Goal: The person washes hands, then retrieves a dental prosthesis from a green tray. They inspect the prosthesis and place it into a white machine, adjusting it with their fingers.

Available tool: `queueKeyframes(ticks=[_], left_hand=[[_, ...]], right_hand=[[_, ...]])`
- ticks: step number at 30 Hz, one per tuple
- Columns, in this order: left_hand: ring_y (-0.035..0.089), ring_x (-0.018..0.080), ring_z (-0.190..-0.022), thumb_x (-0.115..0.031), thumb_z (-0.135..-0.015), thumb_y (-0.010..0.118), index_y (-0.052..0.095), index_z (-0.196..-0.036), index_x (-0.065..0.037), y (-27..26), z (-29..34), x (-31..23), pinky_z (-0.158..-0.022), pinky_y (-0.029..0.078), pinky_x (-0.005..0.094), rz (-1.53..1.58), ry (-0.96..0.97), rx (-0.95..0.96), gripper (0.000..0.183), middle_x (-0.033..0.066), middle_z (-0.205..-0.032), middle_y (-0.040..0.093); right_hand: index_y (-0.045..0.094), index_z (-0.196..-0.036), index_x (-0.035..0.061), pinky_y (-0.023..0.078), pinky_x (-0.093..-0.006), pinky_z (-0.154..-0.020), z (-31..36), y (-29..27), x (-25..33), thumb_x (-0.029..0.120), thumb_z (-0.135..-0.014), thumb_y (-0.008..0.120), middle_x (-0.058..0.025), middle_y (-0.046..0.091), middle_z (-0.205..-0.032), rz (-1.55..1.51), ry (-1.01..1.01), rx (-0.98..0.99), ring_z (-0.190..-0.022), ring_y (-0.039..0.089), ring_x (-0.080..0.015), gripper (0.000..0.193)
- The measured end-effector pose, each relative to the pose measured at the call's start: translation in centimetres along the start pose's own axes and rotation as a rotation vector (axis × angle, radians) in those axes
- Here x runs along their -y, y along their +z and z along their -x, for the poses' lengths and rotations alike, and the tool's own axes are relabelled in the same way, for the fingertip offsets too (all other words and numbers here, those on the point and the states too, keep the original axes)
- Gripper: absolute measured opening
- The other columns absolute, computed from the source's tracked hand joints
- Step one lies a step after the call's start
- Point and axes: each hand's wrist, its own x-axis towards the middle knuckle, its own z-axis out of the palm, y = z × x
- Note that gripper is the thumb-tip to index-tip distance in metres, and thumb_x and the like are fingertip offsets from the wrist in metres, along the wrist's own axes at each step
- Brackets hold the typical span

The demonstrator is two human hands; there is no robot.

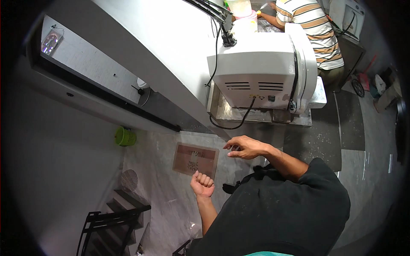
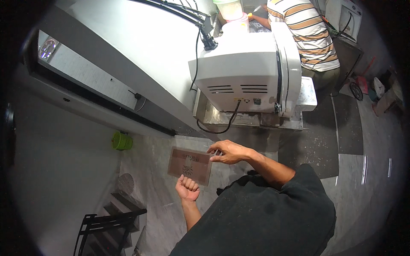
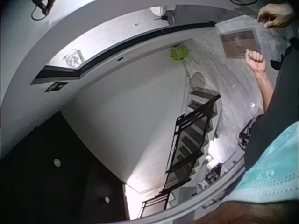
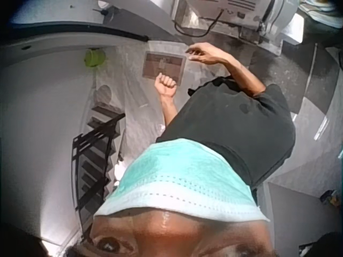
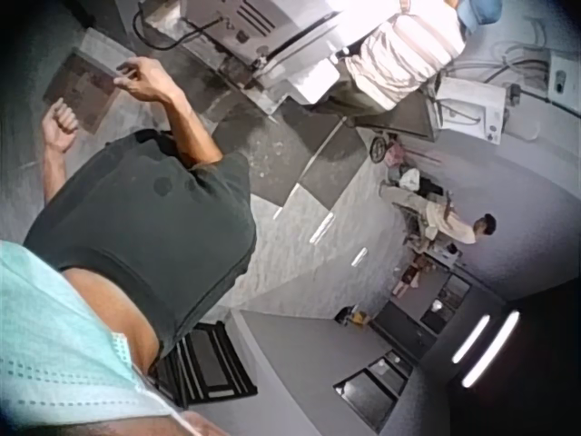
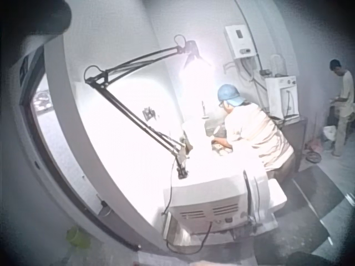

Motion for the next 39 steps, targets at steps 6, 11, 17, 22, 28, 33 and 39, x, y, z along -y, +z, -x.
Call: queueKeyframes(ticks=[6, 11, 17, 22, 28, 33, 39], left_hand=[[0.012, 0.0107, -0.044, -0.03, -0.104, 0.053, 0.025, -0.06, -0.02, 0.2, -0.1, 0.1, -0.044, 0.015, 0.0297, -0.005, -0.01, 0.033, 0.053, -0.0061, -0.052, 0.018], [0.011, 0.0117, -0.044, -0.03, -0.104, 0.053, 0.023, -0.06, -0.021, 1.1, 0.1, 0.3, -0.045, 0.014, 0.0308, -0.041, 0.006, -0.038, 0.054, -0.0057, -0.052, 0.016], [0.013, 0.0107, -0.044, -0.031, -0.103, 0.056, 0.022, -0.061, -0.022, 3.5, -0.2, 0.5, -0.044, 0.014, 0.0307, -0.099, 0.04, 0.017, 0.055, -0.0063, -0.052, 0.016], [0.014, 0.0088, -0.044, -0.031, -0.104, 0.056, 0.023, -0.06, -0.023, 3.9, -0.3, 1.2, -0.043, 0.016, 0.0283, -0.062, 0.051, 0.111, 0.055, -0.0082, -0.052, 0.018], [0.014, 0.0089, -0.043, -0.032, -0.104, 0.056, 0.023, -0.06, -0.023, 1.5, 0.1, 1.6, -0.042, 0.014, 0.029, 0.005, 0.079, 0.112, 0.055, -0.0084, -0.052, 0.017], [0.011, 0.0097, -0.043, -0.032, -0.103, 0.057, 0.022, -0.06, -0.023, 0.9, 0.9, 0.6, -0.042, 0.013, 0.0294, 0.016, 0.097, 0.053, 0.056, -0.0073, -0.052, 0.016], [0.01, 0.0104, -0.043, -0.031, -0.1, 0.06, 0.022, -0.06, -0.023, 1.4, 0.5, 0.4, -0.042, 0.012, 0.0303, -0.03, 0.123, 0.027, 0.056, -0.0068, -0.052, 0.015]], right_hand=[[0.064, -0.131, -0.0016, 0.06, -0.0435, -0.095, 0.0, -0.2, -0.2, 0.035, -0.098, 0.071, -0.0227, 0.068, -0.124, -0.009, -0.006, -0.009, -0.114, 0.069, -0.0338, 0.05], [0.065, -0.131, -0.0004, 0.058, -0.0416, -0.094, -0.2, -0.1, 0.0, 0.035, -0.098, 0.072, -0.0209, 0.068, -0.125, -0.027, 0.012, -0.025, -0.113, 0.069, -0.0326, 0.049], [0.067, -0.131, 0.0026, 0.057, -0.0394, -0.094, 0.1, 0.7, 2.1, 0.024, -0.098, 0.075, -0.0161, 0.069, -0.124, -0.116, 0.044, 0.006, -0.109, 0.07, -0.026, 0.041], [0.066, -0.131, -0.0008, 0.056, -0.0372, -0.097, 0.5, 1.2, 2.2, 0.015, -0.098, 0.075, -0.0126, 0.07, -0.123, -0.157, 0.085, 0.054, -0.112, 0.067, -0.0222, 0.038], [0.066, -0.132, 0.0015, 0.056, -0.0375, -0.095, 0.5, 1.2, 1.7, 0.022, -0.098, 0.074, -0.0151, 0.069, -0.124, -0.113, 0.112, 0.12, -0.112, 0.068, -0.0232, 0.04], [0.065, -0.134, 0.0032, 0.058, -0.0404, -0.092, -0.6, 0.9, 1.6, 0.032, -0.096, 0.076, -0.0189, 0.069, -0.12, -0.018, -0.012, 0.133, -0.11, 0.07, -0.028, 0.05], [0.057, -0.148, 0.0132, 0.053, -0.0491, -0.103, 0.2, 1.3, 3.0, 0.041, -0.08, 0.09, -0.0204, 0.053, -0.145, -0.172, -0.145, 0.029, -0.125, 0.06, -0.034, 0.08]])
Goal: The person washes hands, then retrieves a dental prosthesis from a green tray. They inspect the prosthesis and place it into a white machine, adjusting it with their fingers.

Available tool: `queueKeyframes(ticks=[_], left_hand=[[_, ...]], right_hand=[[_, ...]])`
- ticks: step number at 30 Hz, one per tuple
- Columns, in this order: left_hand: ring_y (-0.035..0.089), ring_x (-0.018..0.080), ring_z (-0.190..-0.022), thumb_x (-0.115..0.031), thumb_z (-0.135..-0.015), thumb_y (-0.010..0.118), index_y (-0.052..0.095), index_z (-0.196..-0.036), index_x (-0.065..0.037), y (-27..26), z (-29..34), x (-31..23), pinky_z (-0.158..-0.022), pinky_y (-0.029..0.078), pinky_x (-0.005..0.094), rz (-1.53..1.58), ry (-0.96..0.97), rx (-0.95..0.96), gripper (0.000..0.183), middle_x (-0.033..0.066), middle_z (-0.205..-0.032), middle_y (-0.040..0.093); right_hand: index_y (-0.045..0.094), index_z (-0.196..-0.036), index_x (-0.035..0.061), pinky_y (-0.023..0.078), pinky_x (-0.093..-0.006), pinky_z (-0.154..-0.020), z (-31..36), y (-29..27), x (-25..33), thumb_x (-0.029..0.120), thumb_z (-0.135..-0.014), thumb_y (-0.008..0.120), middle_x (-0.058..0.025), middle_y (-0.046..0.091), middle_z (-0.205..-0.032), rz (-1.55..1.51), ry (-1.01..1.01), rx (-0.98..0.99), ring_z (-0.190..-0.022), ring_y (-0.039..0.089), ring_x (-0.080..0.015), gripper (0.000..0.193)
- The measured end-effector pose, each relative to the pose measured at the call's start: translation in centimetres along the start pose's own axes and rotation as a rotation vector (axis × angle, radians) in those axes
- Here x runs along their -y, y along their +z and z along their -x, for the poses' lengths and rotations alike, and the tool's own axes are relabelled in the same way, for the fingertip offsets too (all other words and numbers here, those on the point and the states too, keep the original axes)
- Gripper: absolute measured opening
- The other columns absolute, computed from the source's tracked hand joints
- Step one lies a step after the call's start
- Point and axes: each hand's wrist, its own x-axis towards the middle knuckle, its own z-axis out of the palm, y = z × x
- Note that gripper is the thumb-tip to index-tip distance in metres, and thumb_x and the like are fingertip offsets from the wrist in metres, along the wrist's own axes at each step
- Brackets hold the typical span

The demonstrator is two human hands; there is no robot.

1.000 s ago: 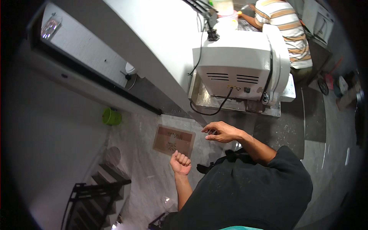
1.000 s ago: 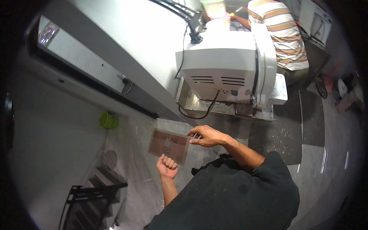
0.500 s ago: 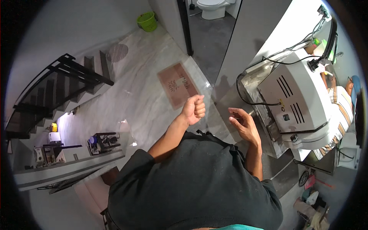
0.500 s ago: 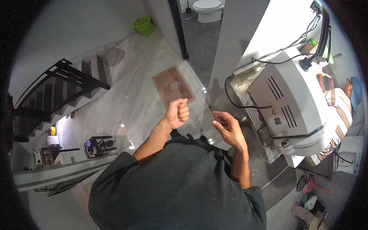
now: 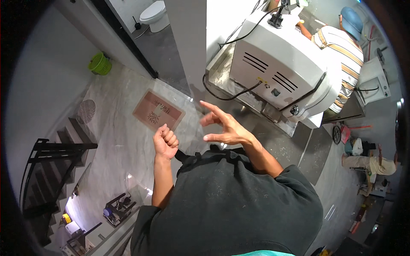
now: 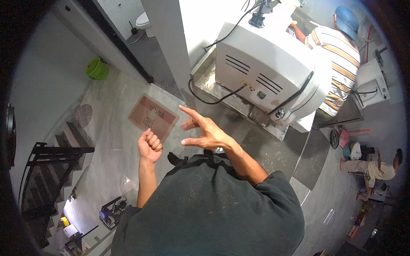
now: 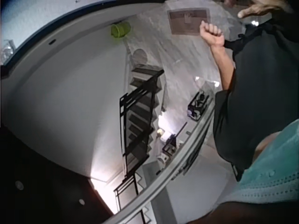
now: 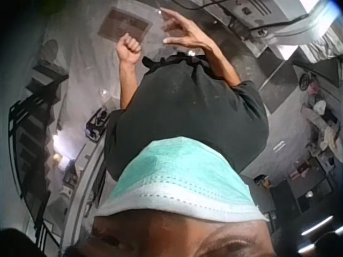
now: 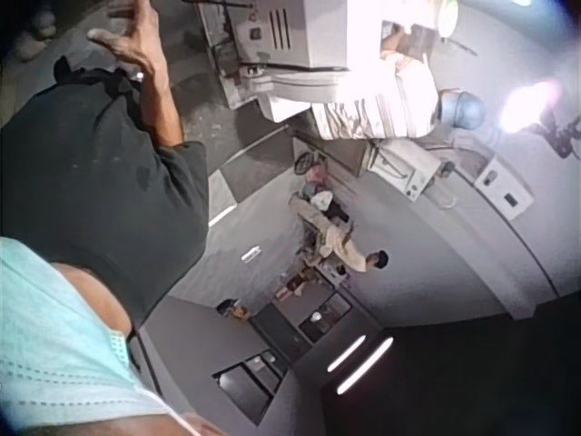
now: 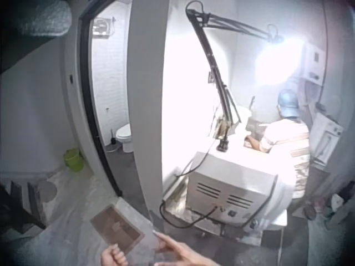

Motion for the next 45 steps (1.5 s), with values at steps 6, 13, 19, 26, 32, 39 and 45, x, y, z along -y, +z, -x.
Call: queueKeyframes(ticks=[6, 13, 19, 26, 32, 39, 45], left_hand=[[0.011, 0.0102, -0.045, -0.03, -0.103, 0.055, 0.021, -0.061, -0.022, 1.8, 0.1, 0.1, -0.042, 0.012, 0.0292, -0.025, -0.016, -0.137, 0.055, -0.0068, -0.053, 0.015], [0.011, 0.0104, -0.045, -0.03, -0.104, 0.051, 0.022, -0.062, -0.022, -1.1, -1.3, 0.0, -0.042, 0.011, 0.0292, 0.066, -0.117, -0.026, 0.053, -0.0067, -0.054, 0.015], [0.011, 0.0103, -0.044, -0.032, -0.104, 0.053, 0.024, -0.061, -0.021, -0.7, -1.1, 0.0, -0.042, 0.013, 0.0292, -0.032, -0.087, -0.043, 0.053, -0.0067, -0.052, 0.016], [0.011, 0.0107, -0.044, -0.032, -0.105, 0.052, 0.027, -0.061, -0.021, 0.8, -1.4, -0.2, -0.043, 0.015, 0.0293, -0.053, -0.109, -0.043, 0.052, -0.0061, -0.052, 0.017], [0.012, 0.0107, -0.044, -0.029, -0.105, 0.051, 0.028, -0.061, -0.02, 1.3, -1.4, -0.2, -0.044, 0.015, 0.0298, -0.054, -0.124, -0.01, 0.051, -0.0056, -0.052, 0.018], [0.012, 0.0104, -0.043, -0.03, -0.104, 0.051, 0.028, -0.058, -0.021, 1.0, -1.3, 0.0, -0.043, 0.014, 0.0295, -0.025, -0.135, 0.005, 0.052, -0.0064, -0.05, 0.018], [0.011, 0.0099, -0.042, -0.029, -0.103, 0.051, 0.028, -0.058, -0.021, 0.6, -1.3, 0.1, -0.043, 0.013, 0.0293, -0.007, -0.137, 0.014, 0.052, -0.0071, -0.049, 0.018]], right_hand=[[0.036, -0.163, 0.016, 0.036, -0.0601, -0.118, 0.6, 0.2, -1.1, 0.049, -0.076, 0.092, -0.0205, 0.027, -0.169, -0.074, -0.211, -0.032, -0.157, 0.024, -0.0399, 0.109], [0.038, -0.16, 0.0102, 0.046, -0.0486, -0.115, 1.0, 0.1, -1.6, 0.031, -0.093, 0.081, -0.0153, 0.048, -0.155, -0.374, -0.075, -0.003, -0.132, 0.058, -0.0315, 0.082], [0.066, -0.132, 0.0048, 0.06, -0.0373, -0.091, 0.2, 0.5, -2.0, 0.02, -0.096, 0.076, -0.0133, 0.066, -0.119, -0.047, -0.029, -0.267, -0.107, 0.068, -0.021, 0.041], [0.069, -0.127, 0.0053, 0.054, -0.0351, -0.083, 1.0, -1.5, -1.1, 0.023, -0.095, 0.076, -0.0064, 0.072, -0.089, -0.12, 0.081, -0.217, -0.093, 0.068, -0.0154, 0.037], [0.064, -0.136, 0.0065, 0.052, -0.0456, -0.105, 1.7, -1.4, -1.1, 0.033, -0.092, 0.08, -0.0129, 0.073, -0.117, 0.105, -0.07, -0.245, -0.116, 0.067, -0.0257, 0.054], [0.071, -0.123, 0.002, 0.057, -0.0447, -0.095, 1.9, -1.9, -1.1, 0.032, -0.097, 0.073, -0.0152, 0.075, -0.098, -0.043, 0.086, -0.146, -0.105, 0.071, -0.0291, 0.039], [0.072, -0.12, 0.0021, 0.059, -0.0439, -0.089, 1.7, -1.9, -1.1, 0.03, -0.097, 0.072, -0.0147, 0.075, -0.096, 0.05, 0.102, -0.114, -0.099, 0.073, -0.0279, 0.036]])
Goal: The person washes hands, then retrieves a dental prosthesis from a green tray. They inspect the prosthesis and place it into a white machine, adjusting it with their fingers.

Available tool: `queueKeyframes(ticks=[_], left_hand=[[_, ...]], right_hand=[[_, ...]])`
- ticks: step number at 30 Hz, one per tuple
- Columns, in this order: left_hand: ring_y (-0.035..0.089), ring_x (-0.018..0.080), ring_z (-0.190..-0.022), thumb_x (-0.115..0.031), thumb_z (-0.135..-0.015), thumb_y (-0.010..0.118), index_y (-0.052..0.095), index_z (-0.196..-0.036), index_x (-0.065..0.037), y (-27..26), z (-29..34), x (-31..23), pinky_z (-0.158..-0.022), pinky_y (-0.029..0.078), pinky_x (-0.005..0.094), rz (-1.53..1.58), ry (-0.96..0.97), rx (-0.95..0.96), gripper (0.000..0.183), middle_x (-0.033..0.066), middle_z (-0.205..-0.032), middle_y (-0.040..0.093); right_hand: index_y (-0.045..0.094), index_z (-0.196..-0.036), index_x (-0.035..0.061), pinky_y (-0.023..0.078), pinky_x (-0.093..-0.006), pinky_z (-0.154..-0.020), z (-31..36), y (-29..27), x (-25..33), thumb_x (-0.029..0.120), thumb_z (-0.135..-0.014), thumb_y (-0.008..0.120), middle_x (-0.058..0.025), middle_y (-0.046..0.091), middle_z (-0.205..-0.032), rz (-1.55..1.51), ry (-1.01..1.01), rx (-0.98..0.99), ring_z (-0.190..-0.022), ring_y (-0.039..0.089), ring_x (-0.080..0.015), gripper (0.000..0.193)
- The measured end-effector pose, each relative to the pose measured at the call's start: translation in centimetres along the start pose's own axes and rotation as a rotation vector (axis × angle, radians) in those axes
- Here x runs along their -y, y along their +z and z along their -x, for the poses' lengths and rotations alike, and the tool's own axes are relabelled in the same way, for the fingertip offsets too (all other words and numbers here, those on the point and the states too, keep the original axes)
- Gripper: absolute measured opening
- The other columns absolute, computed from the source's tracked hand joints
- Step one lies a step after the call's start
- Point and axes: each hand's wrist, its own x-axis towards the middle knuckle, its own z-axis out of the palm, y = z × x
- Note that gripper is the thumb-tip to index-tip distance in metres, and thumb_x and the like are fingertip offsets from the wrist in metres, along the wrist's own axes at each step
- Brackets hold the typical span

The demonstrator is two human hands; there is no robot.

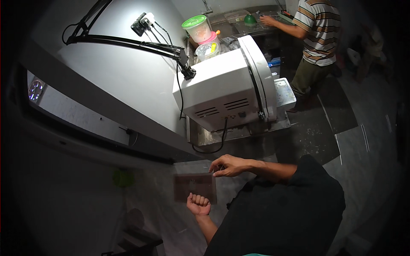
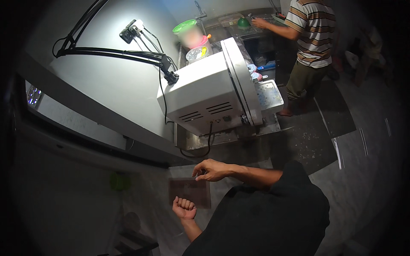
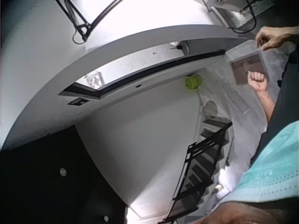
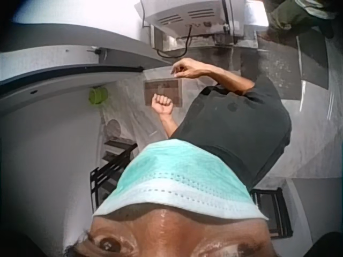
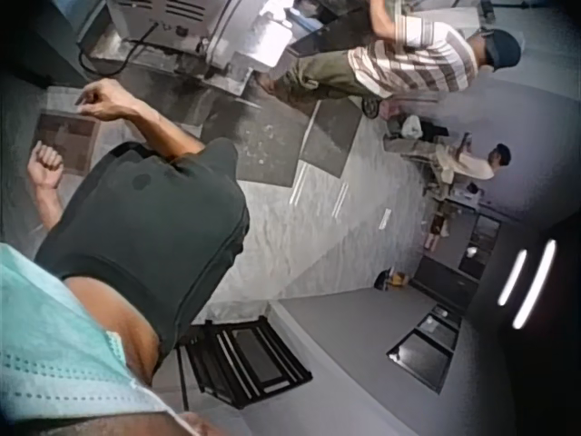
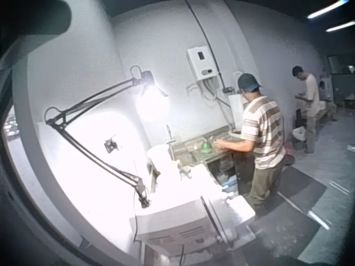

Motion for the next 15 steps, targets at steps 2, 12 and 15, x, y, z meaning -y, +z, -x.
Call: queueKeyframes(ticks=[2, 12, 15], left_hand=[[0.01, 0.0102, -0.043, -0.029, -0.103, 0.052, 0.027, -0.058, -0.022, 0.1, -0.2, 0.2, -0.043, 0.012, 0.0291, -0.03, 0.017, -0.032, 0.052, -0.007, -0.049, 0.017], [0.011, 0.0106, -0.045, -0.029, -0.105, 0.05, 0.026, -0.061, -0.021, -0.7, 0.5, -0.4, -0.045, 0.014, 0.0298, -0.014, -0.004, 0.019, 0.051, -0.0057, -0.053, 0.017], [0.012, 0.0107, -0.045, -0.029, -0.105, 0.051, 0.026, -0.061, -0.021, 1.3, 0.4, -0.2, -0.045, 0.014, 0.0301, -0.037, 0.041, -0.054, 0.051, -0.0055, -0.053, 0.017]], right_hand=[[0.073, -0.119, 0.0026, 0.059, -0.0437, -0.087, 0.2, -0.8, 1.3, 0.03, -0.097, 0.072, -0.0147, 0.074, -0.095, 0.02, 0.102, 0.072, -0.098, 0.072, -0.0282, 0.035], [0.053, -0.148, 0.0109, 0.052, -0.0457, -0.105, -0.2, 1.2, -0.7, 0.032, -0.088, 0.083, -0.0192, 0.047, -0.145, 0.141, -0.145, 0.048, -0.137, 0.048, -0.0357, 0.07], [0.051, -0.15, 0.0133, 0.052, -0.0463, -0.106, 0.2, 0.9, -0.3, 0.038, -0.088, 0.084, -0.0181, 0.044, -0.148, 0.089, -0.038, -0.076, -0.135, 0.05, -0.035, 0.074]])
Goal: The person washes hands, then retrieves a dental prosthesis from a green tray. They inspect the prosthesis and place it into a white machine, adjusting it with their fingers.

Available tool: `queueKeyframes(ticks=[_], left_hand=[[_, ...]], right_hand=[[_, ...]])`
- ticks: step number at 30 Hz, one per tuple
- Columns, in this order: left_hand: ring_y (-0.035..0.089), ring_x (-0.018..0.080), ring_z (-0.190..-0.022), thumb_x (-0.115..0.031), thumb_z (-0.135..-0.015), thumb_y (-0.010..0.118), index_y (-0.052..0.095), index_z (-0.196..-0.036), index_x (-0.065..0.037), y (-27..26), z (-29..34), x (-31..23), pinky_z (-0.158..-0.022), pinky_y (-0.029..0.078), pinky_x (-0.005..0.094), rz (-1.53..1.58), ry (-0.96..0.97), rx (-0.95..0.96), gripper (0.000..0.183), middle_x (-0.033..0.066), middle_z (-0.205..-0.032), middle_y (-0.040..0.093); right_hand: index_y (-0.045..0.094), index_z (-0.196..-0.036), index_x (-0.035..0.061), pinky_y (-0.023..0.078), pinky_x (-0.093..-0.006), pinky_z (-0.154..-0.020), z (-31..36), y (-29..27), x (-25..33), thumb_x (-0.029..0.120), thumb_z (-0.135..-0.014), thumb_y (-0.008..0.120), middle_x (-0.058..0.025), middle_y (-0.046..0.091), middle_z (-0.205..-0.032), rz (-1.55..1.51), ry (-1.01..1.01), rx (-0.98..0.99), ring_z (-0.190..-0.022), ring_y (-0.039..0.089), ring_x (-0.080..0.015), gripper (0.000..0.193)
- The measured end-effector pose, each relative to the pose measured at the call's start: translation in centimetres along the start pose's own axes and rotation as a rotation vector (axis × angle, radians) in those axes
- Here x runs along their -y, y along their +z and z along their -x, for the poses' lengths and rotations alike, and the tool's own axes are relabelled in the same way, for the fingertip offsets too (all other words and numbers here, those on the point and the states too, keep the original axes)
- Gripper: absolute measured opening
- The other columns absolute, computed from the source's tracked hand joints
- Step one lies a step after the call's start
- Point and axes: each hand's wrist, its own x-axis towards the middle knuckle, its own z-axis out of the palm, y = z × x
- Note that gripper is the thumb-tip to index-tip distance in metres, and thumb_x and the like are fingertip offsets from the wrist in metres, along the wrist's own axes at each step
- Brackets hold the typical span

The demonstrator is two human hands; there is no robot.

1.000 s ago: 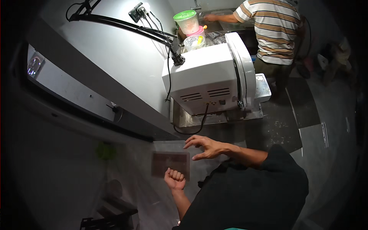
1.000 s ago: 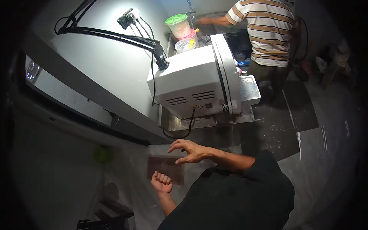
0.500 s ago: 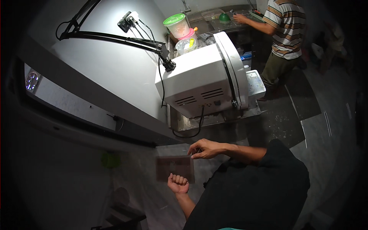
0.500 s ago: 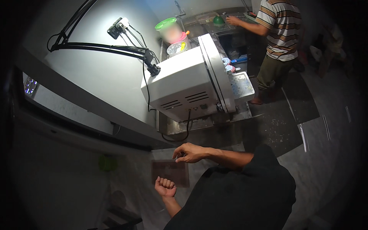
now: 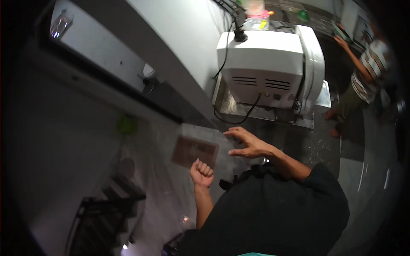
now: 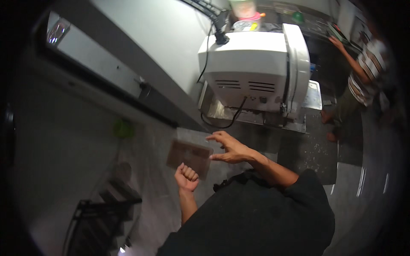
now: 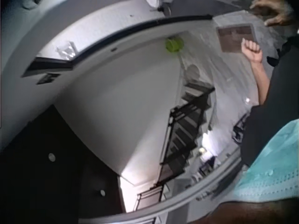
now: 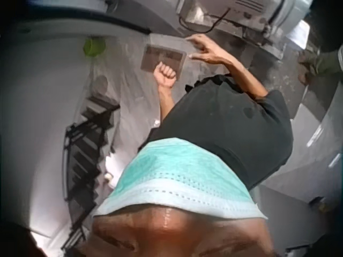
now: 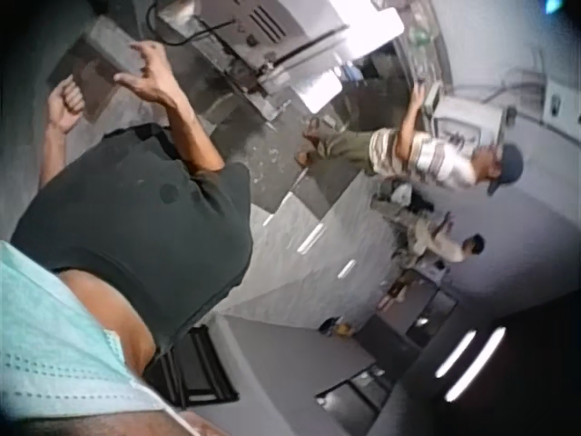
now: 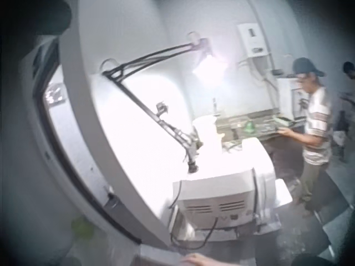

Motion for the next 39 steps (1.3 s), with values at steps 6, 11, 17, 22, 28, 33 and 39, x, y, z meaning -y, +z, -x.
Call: queueKeyframes(ticks=[6, 11, 17, 22, 28, 33, 39], left_hand=[[0.011, 0.0106, -0.045, -0.03, -0.106, 0.05, 0.026, -0.061, -0.021, -2.1, -0.2, 0.3, -0.044, 0.014, 0.0303, 0.068, -0.025, 0.064, 0.052, -0.0058, -0.053, 0.017], [0.01, 0.0105, -0.045, -0.028, -0.106, 0.048, 0.025, -0.061, -0.021, -3.8, -0.3, 0.6, -0.043, 0.013, 0.0305, 0.068, 0.002, 0.025, 0.051, -0.0065, -0.051, 0.018], [0.009, 0.0106, -0.044, -0.028, -0.105, 0.048, 0.025, -0.06, -0.021, -2.5, -0.2, 0.3, -0.043, 0.012, 0.0307, 0.022, -0.012, -0.005, 0.052, -0.0065, -0.05, 0.018], [0.008, 0.0104, -0.045, -0.03, -0.105, 0.05, 0.025, -0.06, -0.021, -1.5, 0.2, 0.2, -0.043, 0.011, 0.0302, -0.014, 0.008, -0.012, 0.052, -0.0064, -0.051, 0.016], [0.009, 0.0109, -0.045, -0.03, -0.105, 0.049, 0.025, -0.06, -0.022, -2.1, 0.2, 0.4, -0.044, 0.012, 0.0309, -0.007, -0.021, -0.002, 0.052, -0.0062, -0.05, 0.018], [0.009, 0.011, -0.045, -0.03, -0.106, 0.048, 0.025, -0.06, -0.022, -2.0, 0.3, 0.8, -0.044, 0.012, 0.0306, -0.001, -0.033, -0.019, 0.052, -0.0065, -0.051, 0.017], [0.008, 0.0107, -0.045, -0.029, -0.106, 0.049, 0.023, -0.06, -0.022, -0.5, 0.9, 1.9, -0.043, 0.011, 0.0301, -0.024, 0.015, -0.121, 0.053, -0.0065, -0.051, 0.017]], right_hand=[[0.057, -0.143, 0.009, 0.058, -0.0416, -0.098, -0.4, 0.0, -0.2, 0.032, -0.093, 0.08, -0.0169, 0.059, -0.135, -0.142, 0.106, 0.005, -0.117, 0.064, -0.0288, 0.059], [0.072, -0.12, 0.0018, 0.059, -0.0393, -0.086, -1.3, 0.1, 0.1, 0.025, -0.096, 0.073, -0.0138, 0.075, -0.089, -0.092, 0.096, 0.076, -0.092, 0.074, -0.0244, 0.033], [0.069, -0.126, 0.004, 0.059, -0.0383, -0.09, -1.1, -0.2, 0.6, 0.019, -0.093, 0.073, -0.0133, 0.07, -0.103, -0.089, 0.112, 0.086, -0.097, 0.068, -0.0243, 0.037], [0.065, -0.132, 0.0074, 0.059, -0.0432, -0.099, -0.7, -1.3, -1.0, 0.021, -0.091, 0.076, -0.017, 0.059, -0.132, -0.074, 0.018, -0.034, -0.125, 0.06, -0.0318, 0.044], [0.07, -0.126, 0.0032, 0.06, -0.0356, -0.097, -1.1, -2.1, -2.2, 0.021, -0.096, 0.075, -0.0131, 0.07, -0.12, -0.147, 0.073, -0.101, -0.112, 0.068, -0.0217, 0.035], [0.07, -0.123, 0.0003, 0.06, -0.0352, -0.095, -1.1, -2.3, -2.5, 0.019, -0.098, 0.072, -0.0128, 0.074, -0.108, -0.153, 0.063, -0.093, -0.103, 0.072, -0.0205, 0.032], [0.07, -0.122, 0.0017, 0.057, -0.0387, -0.082, -0.1, -3.8, -2.3, 0.02, -0.092, 0.073, -0.0111, 0.073, -0.085, -0.161, 0.127, 0.017, -0.084, 0.071, -0.0238, 0.034]])
